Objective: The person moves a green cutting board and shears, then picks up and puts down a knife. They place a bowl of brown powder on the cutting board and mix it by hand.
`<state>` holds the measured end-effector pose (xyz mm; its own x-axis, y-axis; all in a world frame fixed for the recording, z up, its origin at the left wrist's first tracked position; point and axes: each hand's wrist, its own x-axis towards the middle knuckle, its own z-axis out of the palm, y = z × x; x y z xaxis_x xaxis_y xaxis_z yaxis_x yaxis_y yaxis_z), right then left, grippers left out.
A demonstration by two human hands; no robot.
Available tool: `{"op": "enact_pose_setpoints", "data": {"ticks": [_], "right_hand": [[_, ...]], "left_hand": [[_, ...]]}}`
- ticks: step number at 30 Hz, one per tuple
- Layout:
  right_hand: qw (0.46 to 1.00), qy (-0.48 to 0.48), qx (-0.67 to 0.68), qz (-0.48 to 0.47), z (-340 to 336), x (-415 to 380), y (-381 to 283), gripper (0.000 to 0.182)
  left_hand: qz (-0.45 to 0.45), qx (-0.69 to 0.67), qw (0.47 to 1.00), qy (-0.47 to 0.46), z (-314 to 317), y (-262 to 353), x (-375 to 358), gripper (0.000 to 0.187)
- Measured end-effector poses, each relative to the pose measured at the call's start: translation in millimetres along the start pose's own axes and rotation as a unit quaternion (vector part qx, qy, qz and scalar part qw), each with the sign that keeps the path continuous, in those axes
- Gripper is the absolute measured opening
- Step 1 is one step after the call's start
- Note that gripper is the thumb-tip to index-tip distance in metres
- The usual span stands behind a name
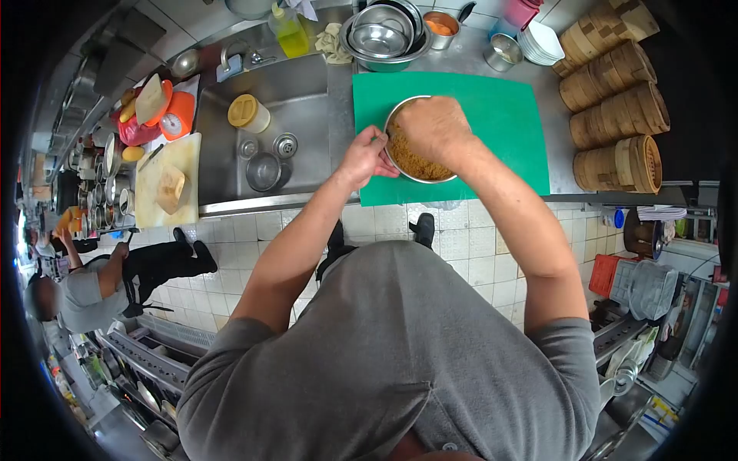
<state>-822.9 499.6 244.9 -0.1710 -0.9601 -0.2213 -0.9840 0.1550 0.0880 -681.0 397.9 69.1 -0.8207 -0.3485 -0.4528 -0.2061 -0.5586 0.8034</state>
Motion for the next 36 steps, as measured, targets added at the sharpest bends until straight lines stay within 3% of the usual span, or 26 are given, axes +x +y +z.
{"op": "enact_pose_setpoints", "data": {"ticks": [3, 4, 7, 8, 9, 12, 13, 14, 17, 18, 21, 22, 24, 26, 29, 31, 32, 33, 35, 36], "right_hand": [[0.988, -0.013, 0.096, 0.124, 56, 4, 27, 0.021], [0.984, -0.026, 0.116, 0.136, 56, -7, 24, 0.022], [0.979, -0.055, 0.140, 0.140, 66, -41, 1, 0.023], [0.984, -0.053, 0.126, 0.115, 75, -33, -10, 0.023], [0.988, -0.051, 0.116, 0.094, 86, -26, -20, 0.022], [0.974, -0.008, 0.144, 0.173, 90, -6, 19, 0.025], [0.965, 0.009, 0.169, 0.200, 88, -17, 30, 0.024], [0.971, -0.053, 0.138, 0.188, 86, -35, 32, 0.023], [0.984, -0.085, 0.115, 0.106, 100, -59, -7, 0.020], [0.989, -0.053, 0.094, 0.106, 104, -42, -15, 0.020], [0.961, 0.014, 0.183, 0.209, 89, -18, 24, 0.022], [0.957, -0.010, 0.191, 0.221, 92, -27, 29, 0.023], [0.975, -0.046, 0.155, 0.151, 93, -48, 12, 0.023], [0.988, -0.080, 0.117, 0.061, 93, -48, -20, 0.023], [0.976, -0.012, 0.156, 0.150, 79, 3, 12, 0.021], [0.974, -0.047, 0.167, 0.147, 83, -23, 13, 0.021], [0.974, -0.058, 0.162, 0.145, 82, -33, 18, 0.021], [0.976, -0.074, 0.153, 0.137, 81, -39, 20, 0.022], [0.986, -0.041, 0.148, 0.069, 98, -28, -21, 0.024], [0.982, -0.048, 0.139, 0.119, 99, -6, -20, 0.025]], "left_hand": [[0.007, -0.021, 0.999, 0.025, 10, -30, -28, 0.019], [-0.031, 0.002, 0.999, 0.040, 15, -21, -44, 0.025], [0.074, 0.277, 0.947, 0.146, 3, 24, -2, 0.032], [0.244, 0.358, 0.890, 0.141, 0, 23, 38, 0.033], [0.403, 0.427, 0.800, 0.125, 0, 17, 72, 0.033], [0.238, 0.397, 0.881, 0.097, 10, 31, 97, 0.029], [0.239, 0.373, 0.889, 0.115, 10, 23, 92, 0.028], [0.242, 0.347, 0.896, 0.132, 10, 15, 88, 0.028], [0.259, 0.307, 0.901, 0.165, 26, 6, 87, 0.027], [0.264, 0.306, 0.899, 0.170, 31, 4, 81, 0.027], [0.250, 0.337, 0.884, 0.206, 25, 14, 65, 0.025], [0.253, 0.316, 0.889, 0.214, 16, 10, 59, 0.025], [0.273, 0.255, 0.898, 0.232, 6, 3, 70, 0.025], [0.299, 0.282, 0.874, 0.257, 26, -2, 54, 0.024], [0.332, 0.289, 0.856, 0.269, 17, -1, 63, 0.024], [0.351, 0.311, 0.834, 0.290, 12, 14, 48, 0.024], [0.347, 0.242, 0.865, 0.270, 2, 6, 56, 0.024], [0.350, 0.250, 0.857, 0.285, 7, 12, 66, 0.024], [0.324, 0.282, 0.845, 0.318, 14, -6, 56, 0.024], [0.324, 0.294, 0.839, 0.323, 18, -8, 52, 0.023]]}}
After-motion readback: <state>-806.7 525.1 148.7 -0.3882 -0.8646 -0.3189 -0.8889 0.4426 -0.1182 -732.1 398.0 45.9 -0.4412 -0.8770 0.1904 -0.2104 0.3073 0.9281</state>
